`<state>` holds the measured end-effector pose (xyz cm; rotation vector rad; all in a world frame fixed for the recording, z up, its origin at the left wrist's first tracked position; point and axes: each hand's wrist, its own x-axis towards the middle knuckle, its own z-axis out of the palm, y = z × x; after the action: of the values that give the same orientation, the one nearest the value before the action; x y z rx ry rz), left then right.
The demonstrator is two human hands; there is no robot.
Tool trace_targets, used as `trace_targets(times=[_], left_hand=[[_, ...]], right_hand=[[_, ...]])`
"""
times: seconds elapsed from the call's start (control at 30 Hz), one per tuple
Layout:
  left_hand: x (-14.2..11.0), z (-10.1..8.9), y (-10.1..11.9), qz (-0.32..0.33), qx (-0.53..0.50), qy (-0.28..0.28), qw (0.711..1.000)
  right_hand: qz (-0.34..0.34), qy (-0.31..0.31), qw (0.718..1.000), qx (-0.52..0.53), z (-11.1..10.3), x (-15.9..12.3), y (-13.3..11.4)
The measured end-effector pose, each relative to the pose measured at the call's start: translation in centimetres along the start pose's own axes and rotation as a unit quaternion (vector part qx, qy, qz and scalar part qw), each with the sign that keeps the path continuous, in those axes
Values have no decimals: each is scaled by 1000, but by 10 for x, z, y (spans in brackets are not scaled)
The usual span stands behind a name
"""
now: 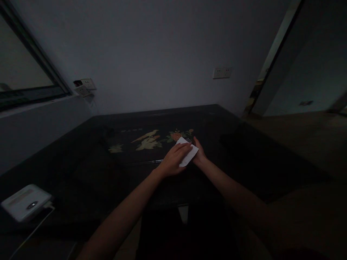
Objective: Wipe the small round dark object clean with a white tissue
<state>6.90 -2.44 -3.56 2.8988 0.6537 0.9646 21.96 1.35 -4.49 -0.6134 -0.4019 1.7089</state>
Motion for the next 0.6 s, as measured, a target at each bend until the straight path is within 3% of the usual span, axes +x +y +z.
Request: trace_targets(times=[0.17, 0.43, 0.6], left_hand=[[-4, 1, -3, -3, -43, 43, 998], [-3, -3, -5, 26, 16, 42, 999], [-2, -3, -4, -20, 50, 23, 998]], right_hand=[[32, 27, 999, 5, 7, -5, -3], [54, 12, 998, -4, 14, -18, -6], [50, 31, 998, -20, 12, -15, -5]])
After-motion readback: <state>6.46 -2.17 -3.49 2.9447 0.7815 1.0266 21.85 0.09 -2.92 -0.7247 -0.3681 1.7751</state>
